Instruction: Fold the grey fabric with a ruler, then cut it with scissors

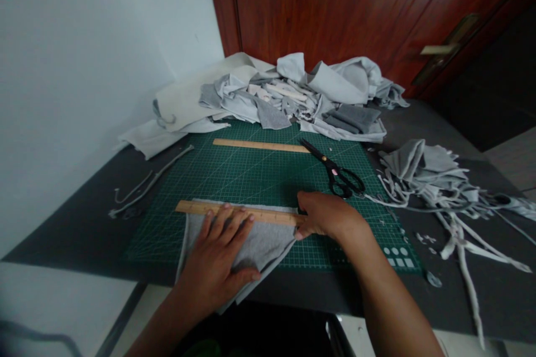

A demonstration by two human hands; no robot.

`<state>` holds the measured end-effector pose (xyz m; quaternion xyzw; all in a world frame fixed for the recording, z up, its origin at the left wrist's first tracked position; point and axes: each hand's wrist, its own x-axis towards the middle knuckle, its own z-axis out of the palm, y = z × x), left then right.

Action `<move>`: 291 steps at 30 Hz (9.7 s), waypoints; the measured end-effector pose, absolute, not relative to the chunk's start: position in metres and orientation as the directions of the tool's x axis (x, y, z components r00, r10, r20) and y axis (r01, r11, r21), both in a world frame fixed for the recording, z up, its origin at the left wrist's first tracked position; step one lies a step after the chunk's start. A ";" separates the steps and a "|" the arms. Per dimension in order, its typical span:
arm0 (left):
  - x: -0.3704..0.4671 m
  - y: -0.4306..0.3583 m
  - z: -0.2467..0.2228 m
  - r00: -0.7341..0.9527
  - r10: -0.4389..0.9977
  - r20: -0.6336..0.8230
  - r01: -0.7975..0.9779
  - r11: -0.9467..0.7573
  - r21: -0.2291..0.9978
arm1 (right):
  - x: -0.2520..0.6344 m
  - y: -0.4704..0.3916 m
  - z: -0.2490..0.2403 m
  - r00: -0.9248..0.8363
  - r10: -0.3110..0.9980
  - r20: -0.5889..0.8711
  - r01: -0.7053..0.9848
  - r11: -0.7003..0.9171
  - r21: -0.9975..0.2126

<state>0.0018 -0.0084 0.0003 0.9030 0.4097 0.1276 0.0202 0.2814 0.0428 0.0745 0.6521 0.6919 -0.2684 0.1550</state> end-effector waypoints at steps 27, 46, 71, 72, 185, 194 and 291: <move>-0.001 -0.018 0.005 0.611 0.761 0.219 0.739 -0.647 0.186 | 0.222 0.001 0.059 -0.644 0.641 -0.418 0.749 0.416 -0.516; -0.003 -0.016 0.006 0.609 0.766 0.205 0.735 -0.642 0.217 | 0.244 0.014 0.075 -0.682 0.495 -0.538 0.718 0.314 -0.621; -0.011 -0.005 0.005 0.626 0.765 0.156 0.739 -0.645 0.195 | 0.226 0.001 0.068 -0.707 0.595 -0.383 0.691 0.465 -0.553; -0.012 -0.005 0.005 0.631 0.759 0.157 0.734 -0.651 0.194 | 0.222 -0.002 0.066 -0.727 0.572 -0.379 0.674 0.493 -0.550; -0.085 0.030 -0.017 0.222 0.943 0.248 0.972 -0.233 0.013 | 0.205 0.012 0.039 -0.242 0.956 -0.169 0.950 0.197 -0.241; -0.082 0.029 -0.015 0.195 0.947 0.255 0.981 -0.189 -0.047 | 0.209 0.013 0.041 -0.261 0.950 -0.173 0.937 0.206 -0.281; 0.002 -0.020 0.000 0.539 0.828 0.155 0.820 -0.558 0.126 | 0.292 0.045 0.060 -0.336 0.834 -0.437 0.836 0.050 -0.547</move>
